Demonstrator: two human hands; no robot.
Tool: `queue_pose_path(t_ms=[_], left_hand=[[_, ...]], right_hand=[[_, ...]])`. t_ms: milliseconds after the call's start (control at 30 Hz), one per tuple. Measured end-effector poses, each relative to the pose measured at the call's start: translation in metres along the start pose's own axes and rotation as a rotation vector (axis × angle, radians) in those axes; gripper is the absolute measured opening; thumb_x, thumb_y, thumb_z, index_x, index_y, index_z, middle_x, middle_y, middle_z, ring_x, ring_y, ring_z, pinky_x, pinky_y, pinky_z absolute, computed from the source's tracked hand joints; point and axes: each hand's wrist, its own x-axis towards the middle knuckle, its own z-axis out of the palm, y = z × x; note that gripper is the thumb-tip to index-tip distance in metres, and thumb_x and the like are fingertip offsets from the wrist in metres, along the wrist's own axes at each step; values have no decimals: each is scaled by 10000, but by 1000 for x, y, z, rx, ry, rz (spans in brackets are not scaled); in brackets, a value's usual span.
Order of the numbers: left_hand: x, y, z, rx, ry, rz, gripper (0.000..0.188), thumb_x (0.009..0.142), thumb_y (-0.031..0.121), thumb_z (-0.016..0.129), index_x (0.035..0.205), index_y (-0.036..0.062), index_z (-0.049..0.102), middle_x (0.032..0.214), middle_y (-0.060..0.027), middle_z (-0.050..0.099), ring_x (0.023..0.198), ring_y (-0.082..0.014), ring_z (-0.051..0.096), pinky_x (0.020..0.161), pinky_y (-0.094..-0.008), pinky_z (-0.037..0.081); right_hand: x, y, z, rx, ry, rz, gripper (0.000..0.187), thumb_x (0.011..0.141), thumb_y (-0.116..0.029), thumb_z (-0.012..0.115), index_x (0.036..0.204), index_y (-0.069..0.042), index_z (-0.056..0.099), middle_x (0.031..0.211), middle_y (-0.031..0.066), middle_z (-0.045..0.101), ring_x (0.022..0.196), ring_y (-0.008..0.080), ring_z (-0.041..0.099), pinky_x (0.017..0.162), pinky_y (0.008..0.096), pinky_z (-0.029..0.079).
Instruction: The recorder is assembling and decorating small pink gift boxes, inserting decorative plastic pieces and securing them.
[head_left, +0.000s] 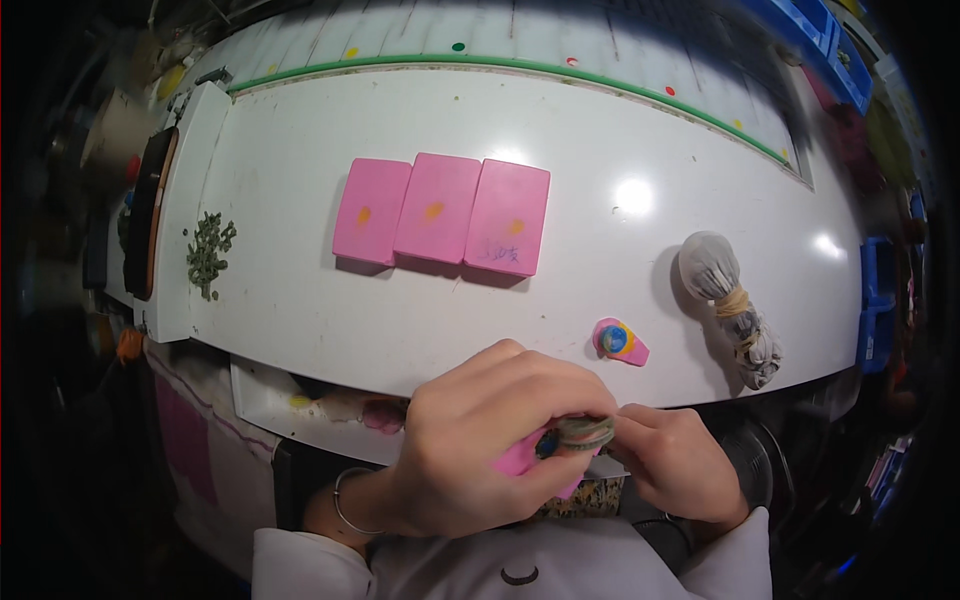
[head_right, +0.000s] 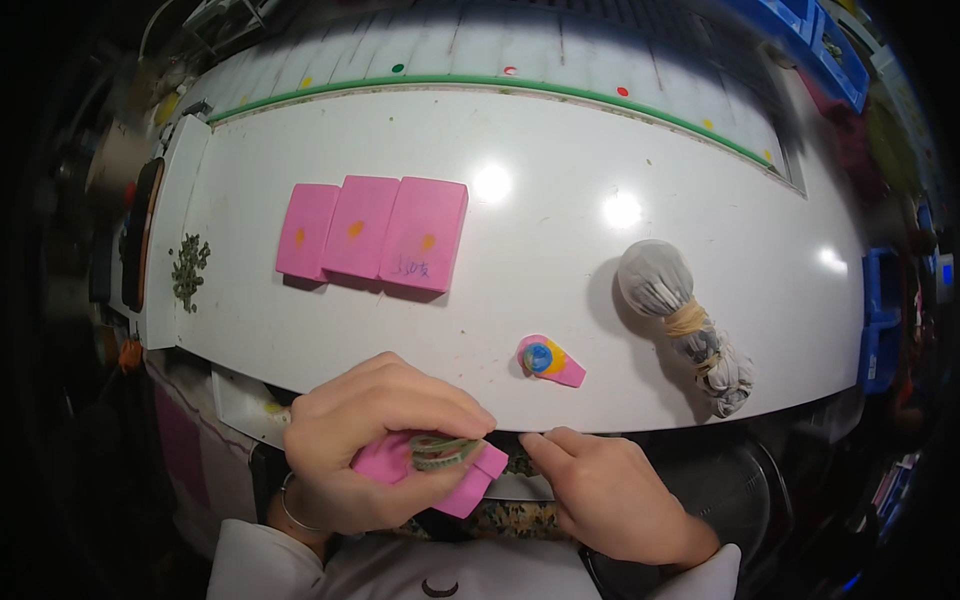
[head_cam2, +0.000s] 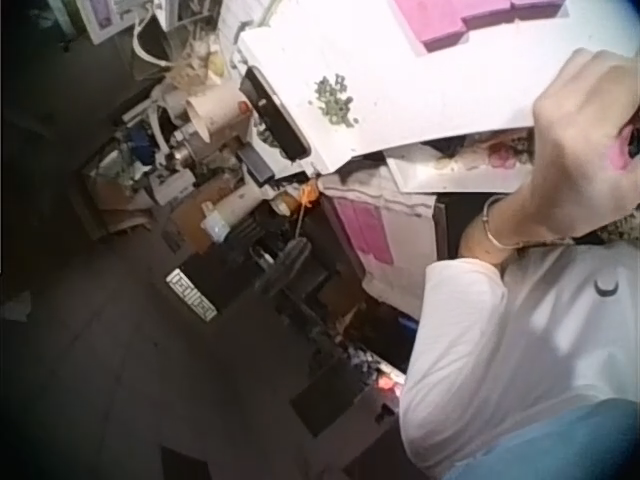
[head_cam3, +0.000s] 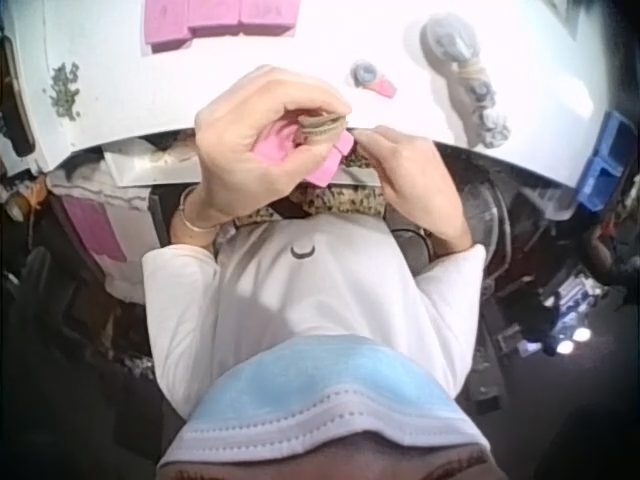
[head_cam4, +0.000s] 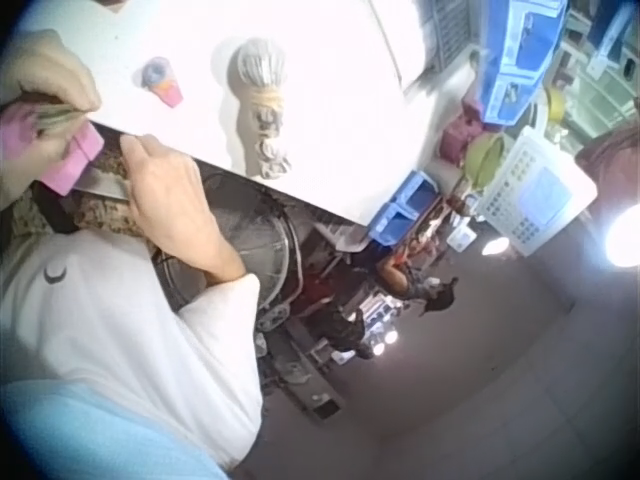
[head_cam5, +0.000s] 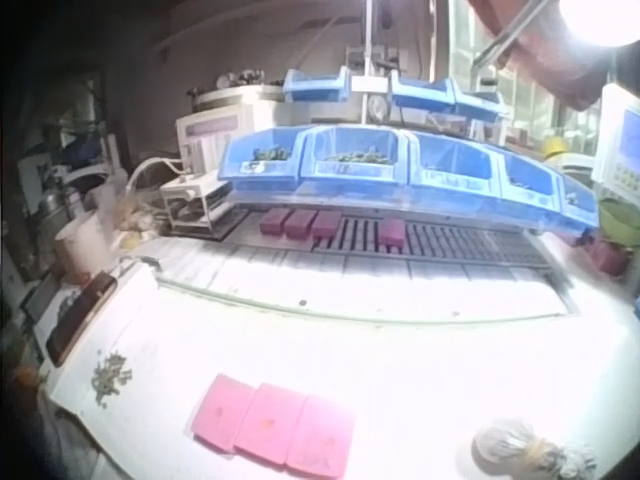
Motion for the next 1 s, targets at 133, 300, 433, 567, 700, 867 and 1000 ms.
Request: queue_pose_path(t_ms=[133,300,433,567,700,867,1000], left_hand=[[-3,-2,-1,34,-3,33,246,614,-36,693,843,40,643,806,-85,666,683,-189,609,628,-270,484],[-2,2,-2,76,-6,52,252,615,-30,697,848,51,647,803,-71,658,663,-184,586,603,-269,472],[-1,3,0,126,-6,43,261,609,-31,700,852,58,663,802,-55,648,658,-177,570,582,-263,459],[-6,-1,-2,183,12,30,277,599,-25,700,863,60,686,780,-38,630,646,-171,550,561,-259,442],[-6,0,1,212,30,44,277,592,-17,698,857,63,698,760,-22,614,631,-164,529,547,-263,430],[-3,2,0,294,45,27,274,589,-15,697,850,67,707,743,-12,600,632,-152,517,548,-259,423],[3,2,-6,260,70,51,277,599,-33,696,860,60,706,745,-22,601,638,-158,524,552,-264,428]], right_hand=[[6,-7,-6,25,84,38,71,770,-55,643,826,-20,617,678,99,584,557,278,575,514,333,457],[12,-11,-13,172,320,-81,123,717,-28,711,818,0,648,619,92,583,485,199,546,449,265,426],[15,-18,-16,207,453,-132,189,711,11,712,894,10,662,626,88,585,482,159,536,446,234,411],[19,-23,-13,299,531,-150,263,709,62,695,965,23,653,682,86,612,511,108,541,449,210,401],[18,-26,-13,399,563,-134,358,707,77,690,1053,23,619,721,75,604,550,85,529,471,197,401],[24,-21,-16,372,525,-199,393,704,81,692,1082,25,601,714,68,583,565,79,509,483,197,400],[30,-30,-23,366,521,-182,325,712,73,692,1025,19,621,698,64,570,552,81,502,481,198,398]])
